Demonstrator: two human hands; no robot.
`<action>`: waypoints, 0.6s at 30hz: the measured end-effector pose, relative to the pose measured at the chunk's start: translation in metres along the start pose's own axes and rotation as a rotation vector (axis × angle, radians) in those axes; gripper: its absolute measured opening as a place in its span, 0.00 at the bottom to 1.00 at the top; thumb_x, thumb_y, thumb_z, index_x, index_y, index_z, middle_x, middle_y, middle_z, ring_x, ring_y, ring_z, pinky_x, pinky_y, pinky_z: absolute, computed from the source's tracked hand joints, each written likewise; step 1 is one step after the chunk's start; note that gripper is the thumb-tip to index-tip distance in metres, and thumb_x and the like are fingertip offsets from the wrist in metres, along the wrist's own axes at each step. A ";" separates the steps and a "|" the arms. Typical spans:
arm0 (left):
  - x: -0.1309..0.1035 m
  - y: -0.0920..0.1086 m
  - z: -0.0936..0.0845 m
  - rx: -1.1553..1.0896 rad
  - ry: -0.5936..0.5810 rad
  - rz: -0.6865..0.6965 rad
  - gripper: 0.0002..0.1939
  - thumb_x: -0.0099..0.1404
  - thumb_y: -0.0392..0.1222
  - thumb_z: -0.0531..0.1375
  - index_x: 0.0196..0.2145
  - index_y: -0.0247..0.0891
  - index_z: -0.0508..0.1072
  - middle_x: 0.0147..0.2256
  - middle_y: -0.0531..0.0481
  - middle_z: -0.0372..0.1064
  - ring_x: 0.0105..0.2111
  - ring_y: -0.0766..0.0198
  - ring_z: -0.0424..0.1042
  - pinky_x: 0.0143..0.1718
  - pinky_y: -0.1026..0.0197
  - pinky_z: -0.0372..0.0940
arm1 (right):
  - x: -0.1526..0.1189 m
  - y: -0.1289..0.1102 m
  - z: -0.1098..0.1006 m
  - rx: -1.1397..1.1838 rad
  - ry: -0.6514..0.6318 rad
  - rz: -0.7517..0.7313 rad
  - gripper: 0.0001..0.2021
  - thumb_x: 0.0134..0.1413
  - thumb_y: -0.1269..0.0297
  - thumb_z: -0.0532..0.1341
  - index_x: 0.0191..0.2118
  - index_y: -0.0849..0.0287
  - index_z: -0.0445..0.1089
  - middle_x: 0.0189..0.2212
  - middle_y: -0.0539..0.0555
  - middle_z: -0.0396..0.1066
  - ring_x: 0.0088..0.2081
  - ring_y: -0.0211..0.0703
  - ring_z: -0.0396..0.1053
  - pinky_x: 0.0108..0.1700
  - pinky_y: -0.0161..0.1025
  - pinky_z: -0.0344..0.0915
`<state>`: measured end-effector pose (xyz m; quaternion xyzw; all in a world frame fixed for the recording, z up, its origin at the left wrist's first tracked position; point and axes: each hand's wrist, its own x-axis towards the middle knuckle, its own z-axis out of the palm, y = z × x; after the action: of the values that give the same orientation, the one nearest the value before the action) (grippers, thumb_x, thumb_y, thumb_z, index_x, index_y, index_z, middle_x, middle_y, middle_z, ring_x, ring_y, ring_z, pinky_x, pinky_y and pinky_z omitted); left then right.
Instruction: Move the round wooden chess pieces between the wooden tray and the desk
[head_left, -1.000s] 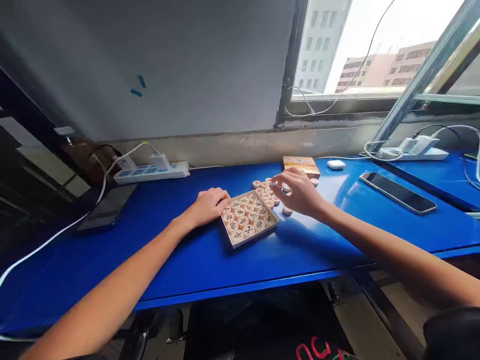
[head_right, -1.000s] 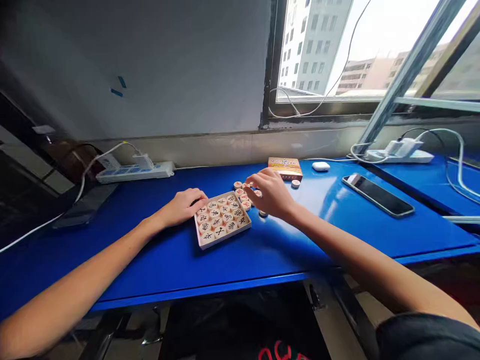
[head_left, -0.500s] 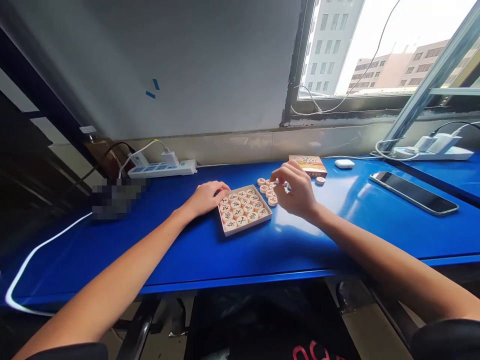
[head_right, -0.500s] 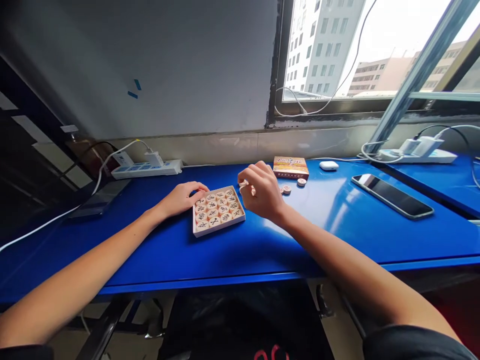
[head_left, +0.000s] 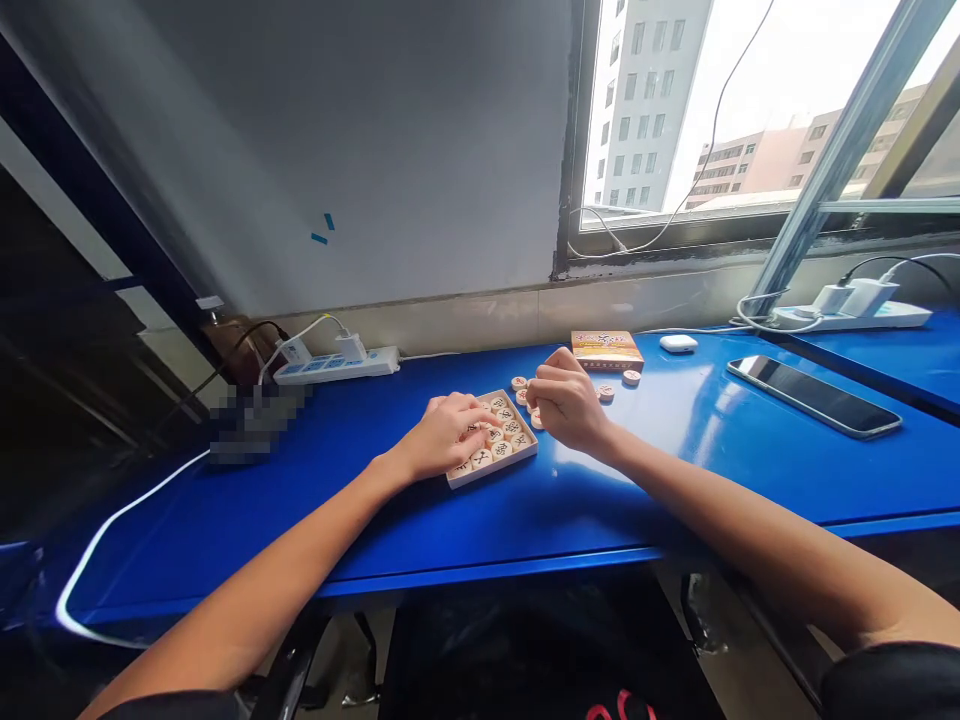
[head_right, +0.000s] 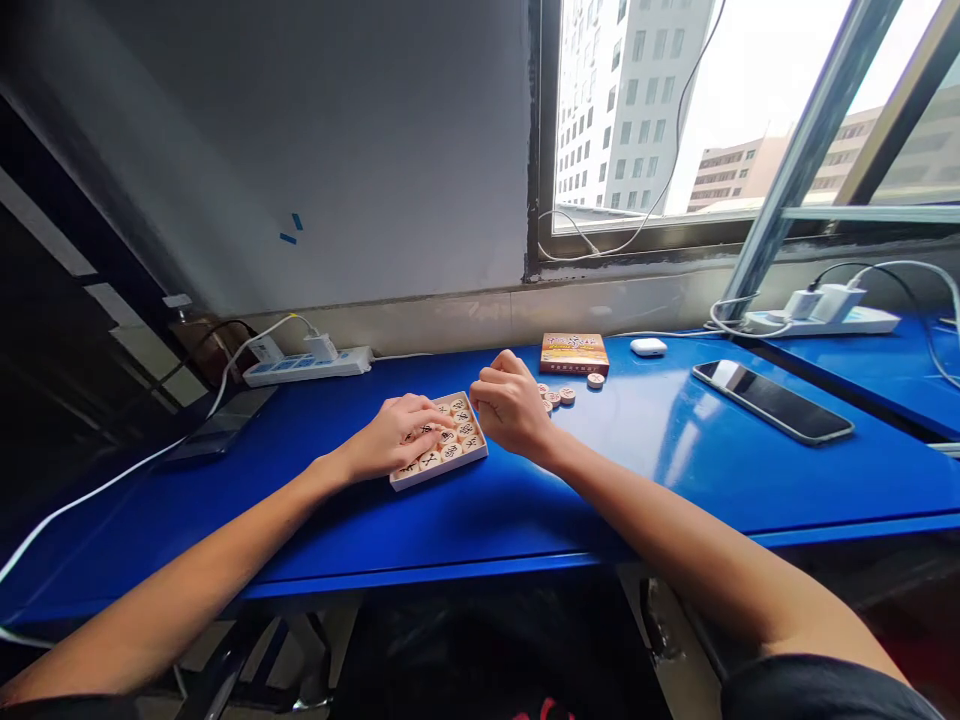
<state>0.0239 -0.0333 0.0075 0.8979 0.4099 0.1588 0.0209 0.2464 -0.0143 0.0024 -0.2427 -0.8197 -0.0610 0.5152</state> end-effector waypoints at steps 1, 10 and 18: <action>0.000 0.002 0.001 0.013 -0.010 -0.012 0.13 0.66 0.42 0.54 0.45 0.46 0.75 0.46 0.49 0.69 0.49 0.55 0.64 0.54 0.48 0.52 | 0.000 0.001 0.001 0.002 -0.010 0.006 0.16 0.50 0.79 0.51 0.17 0.57 0.63 0.22 0.53 0.64 0.34 0.44 0.55 0.36 0.41 0.58; 0.000 0.007 -0.001 0.020 -0.043 -0.090 0.11 0.63 0.44 0.58 0.42 0.49 0.76 0.48 0.50 0.69 0.52 0.53 0.60 0.57 0.41 0.44 | -0.011 -0.001 0.026 0.010 -0.272 0.135 0.13 0.45 0.81 0.55 0.26 0.57 0.71 0.33 0.55 0.65 0.41 0.47 0.57 0.42 0.44 0.61; 0.002 0.002 0.000 -0.080 -0.069 -0.139 0.07 0.62 0.47 0.59 0.36 0.44 0.74 0.44 0.51 0.69 0.50 0.53 0.62 0.56 0.45 0.48 | -0.010 -0.006 0.026 0.024 -0.392 0.143 0.07 0.50 0.75 0.57 0.29 0.58 0.71 0.28 0.54 0.68 0.38 0.46 0.61 0.43 0.43 0.61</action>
<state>0.0261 -0.0332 0.0085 0.8706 0.4638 0.1424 0.0819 0.2260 -0.0134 -0.0174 -0.3012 -0.8856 0.0338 0.3518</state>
